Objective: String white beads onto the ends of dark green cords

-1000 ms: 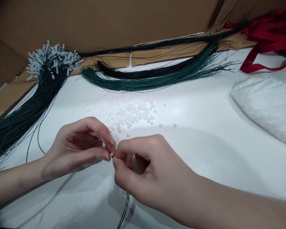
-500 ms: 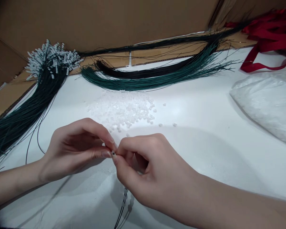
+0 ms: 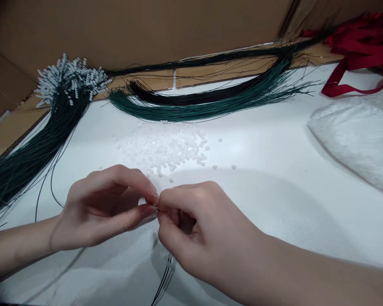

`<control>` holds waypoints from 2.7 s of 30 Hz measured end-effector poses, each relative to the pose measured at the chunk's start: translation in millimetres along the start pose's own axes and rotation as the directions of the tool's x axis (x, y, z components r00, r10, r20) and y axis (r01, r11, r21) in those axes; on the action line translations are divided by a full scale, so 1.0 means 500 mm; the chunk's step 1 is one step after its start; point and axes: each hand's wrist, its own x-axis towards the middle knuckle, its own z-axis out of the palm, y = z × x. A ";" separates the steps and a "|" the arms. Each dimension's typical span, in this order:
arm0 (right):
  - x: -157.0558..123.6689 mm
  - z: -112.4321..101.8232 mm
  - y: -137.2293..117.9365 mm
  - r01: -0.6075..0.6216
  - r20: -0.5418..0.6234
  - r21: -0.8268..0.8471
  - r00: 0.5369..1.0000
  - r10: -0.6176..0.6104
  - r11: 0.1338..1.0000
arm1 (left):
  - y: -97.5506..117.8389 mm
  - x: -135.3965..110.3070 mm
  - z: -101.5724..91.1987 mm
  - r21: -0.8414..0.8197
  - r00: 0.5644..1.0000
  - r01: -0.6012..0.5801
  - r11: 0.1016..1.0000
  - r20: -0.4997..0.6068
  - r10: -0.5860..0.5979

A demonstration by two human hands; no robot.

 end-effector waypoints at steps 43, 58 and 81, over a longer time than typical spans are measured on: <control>0.008 0.002 -0.005 -0.069 0.007 0.163 0.998 0.069 0.984 | 0.007 -0.001 -0.002 -0.052 0.996 -0.008 0.999 -0.090 0.003; 0.000 0.006 -0.010 -0.083 0.046 0.090 0.996 0.079 0.992 | -0.004 0.005 0.006 0.139 0.941 -0.232 0.963 -0.218 0.259; -0.003 0.008 -0.008 -0.059 0.088 0.209 0.995 0.042 0.976 | 0.024 0.007 0.005 -0.287 0.993 0.120 0.950 0.043 -0.113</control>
